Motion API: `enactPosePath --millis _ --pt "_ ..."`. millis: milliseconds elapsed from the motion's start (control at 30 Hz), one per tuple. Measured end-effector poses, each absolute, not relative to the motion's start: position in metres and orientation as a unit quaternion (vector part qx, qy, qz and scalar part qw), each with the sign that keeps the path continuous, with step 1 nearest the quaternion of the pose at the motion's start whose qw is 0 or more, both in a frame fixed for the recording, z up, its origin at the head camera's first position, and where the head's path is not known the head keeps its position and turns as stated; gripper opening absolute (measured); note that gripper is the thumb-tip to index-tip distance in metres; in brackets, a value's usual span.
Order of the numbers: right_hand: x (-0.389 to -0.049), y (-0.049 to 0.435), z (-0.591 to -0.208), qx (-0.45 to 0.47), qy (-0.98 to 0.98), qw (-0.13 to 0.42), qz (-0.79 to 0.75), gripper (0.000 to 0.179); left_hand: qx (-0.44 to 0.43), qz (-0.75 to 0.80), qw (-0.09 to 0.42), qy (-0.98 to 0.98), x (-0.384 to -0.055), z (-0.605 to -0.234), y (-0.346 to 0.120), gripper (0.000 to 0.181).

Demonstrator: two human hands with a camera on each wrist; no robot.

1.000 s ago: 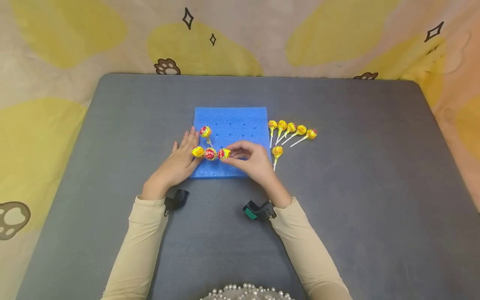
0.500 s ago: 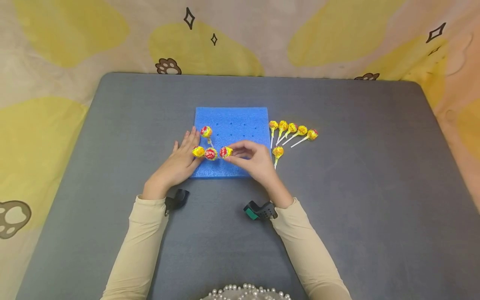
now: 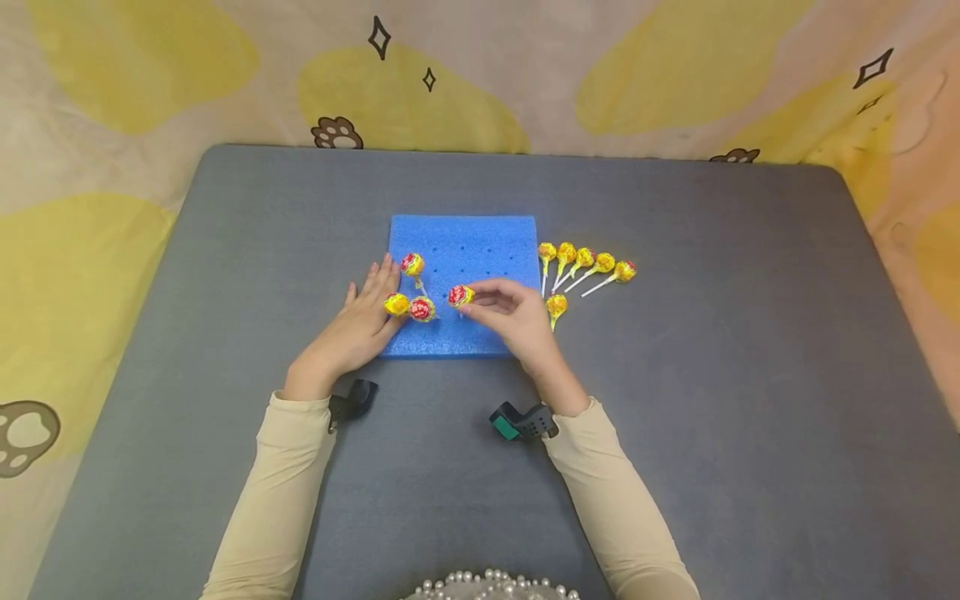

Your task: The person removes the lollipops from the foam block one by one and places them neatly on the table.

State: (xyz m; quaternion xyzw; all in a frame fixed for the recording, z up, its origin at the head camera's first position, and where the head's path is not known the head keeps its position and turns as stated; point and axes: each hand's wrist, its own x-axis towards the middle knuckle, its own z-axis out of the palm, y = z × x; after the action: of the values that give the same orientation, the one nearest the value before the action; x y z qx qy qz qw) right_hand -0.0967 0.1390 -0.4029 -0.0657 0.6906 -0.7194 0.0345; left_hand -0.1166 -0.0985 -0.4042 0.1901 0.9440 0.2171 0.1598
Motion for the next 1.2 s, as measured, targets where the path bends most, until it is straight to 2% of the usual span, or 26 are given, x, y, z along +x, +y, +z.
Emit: enactPosePath --millis 367,1200 --pt "-0.0986 0.1383 -0.4077 -0.068 0.662 0.012 -0.746 0.032 0.189 0.218 0.158 0.944 -0.1162 -0.4034 -0.0979 0.068" --pt "-0.0953 0.1363 -0.4062 -0.064 0.693 -0.038 -0.717 0.027 0.181 0.22 0.163 0.945 -0.1155 -0.404 -0.0967 0.07"
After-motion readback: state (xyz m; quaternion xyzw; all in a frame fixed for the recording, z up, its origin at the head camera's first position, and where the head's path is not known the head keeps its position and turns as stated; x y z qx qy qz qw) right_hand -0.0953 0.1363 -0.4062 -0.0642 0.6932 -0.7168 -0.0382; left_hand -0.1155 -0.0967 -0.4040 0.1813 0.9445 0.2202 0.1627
